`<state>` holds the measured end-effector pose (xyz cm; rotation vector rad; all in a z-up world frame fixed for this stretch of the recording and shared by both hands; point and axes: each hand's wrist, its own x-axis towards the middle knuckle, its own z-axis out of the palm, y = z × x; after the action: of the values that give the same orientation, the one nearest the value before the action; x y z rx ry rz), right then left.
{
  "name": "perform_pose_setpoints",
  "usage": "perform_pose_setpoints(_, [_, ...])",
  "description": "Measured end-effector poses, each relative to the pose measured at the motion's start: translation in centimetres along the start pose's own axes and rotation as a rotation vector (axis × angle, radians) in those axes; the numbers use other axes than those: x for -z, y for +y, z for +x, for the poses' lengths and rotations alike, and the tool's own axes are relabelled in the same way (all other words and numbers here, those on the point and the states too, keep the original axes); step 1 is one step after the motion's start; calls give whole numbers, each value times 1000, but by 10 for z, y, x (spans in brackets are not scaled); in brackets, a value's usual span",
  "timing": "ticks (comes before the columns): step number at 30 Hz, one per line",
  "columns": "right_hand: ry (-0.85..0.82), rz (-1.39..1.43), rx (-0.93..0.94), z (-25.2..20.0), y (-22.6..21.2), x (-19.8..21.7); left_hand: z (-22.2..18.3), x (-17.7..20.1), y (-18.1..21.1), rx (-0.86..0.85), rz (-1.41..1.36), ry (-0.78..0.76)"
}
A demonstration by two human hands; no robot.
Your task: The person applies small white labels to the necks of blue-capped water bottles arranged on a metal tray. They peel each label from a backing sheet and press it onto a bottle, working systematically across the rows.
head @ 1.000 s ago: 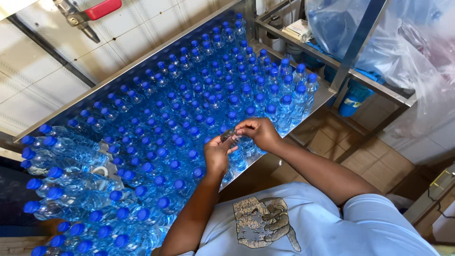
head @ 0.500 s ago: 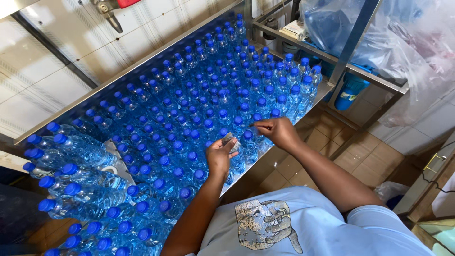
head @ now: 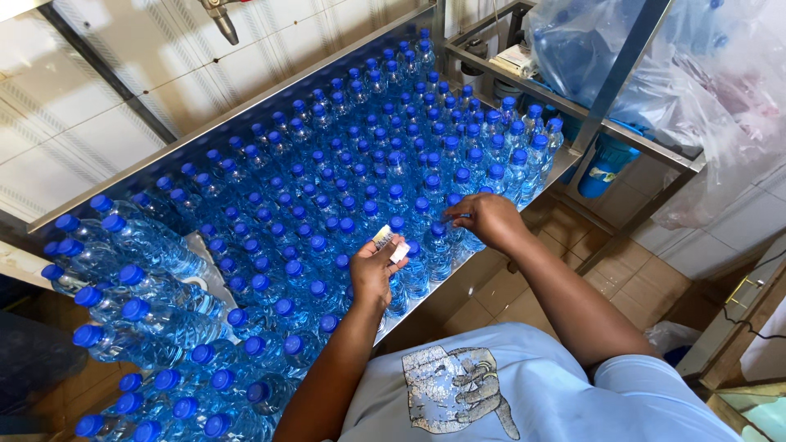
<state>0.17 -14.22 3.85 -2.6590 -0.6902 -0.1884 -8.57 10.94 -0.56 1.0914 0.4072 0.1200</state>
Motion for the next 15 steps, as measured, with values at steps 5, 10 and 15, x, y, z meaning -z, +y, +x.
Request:
perform_pose_setpoints(5, [2,16,38,11,-27,-17,-1,-10,1,-2,-33,-31])
perform_pose_setpoints(10, [191,84,106,-4,-25,-41,2,-10,-1,4,-52,-18])
perform_pose_setpoints(15, [-29,137,275,-45,-23,-38,6,-14,-2,6,-106,-52])
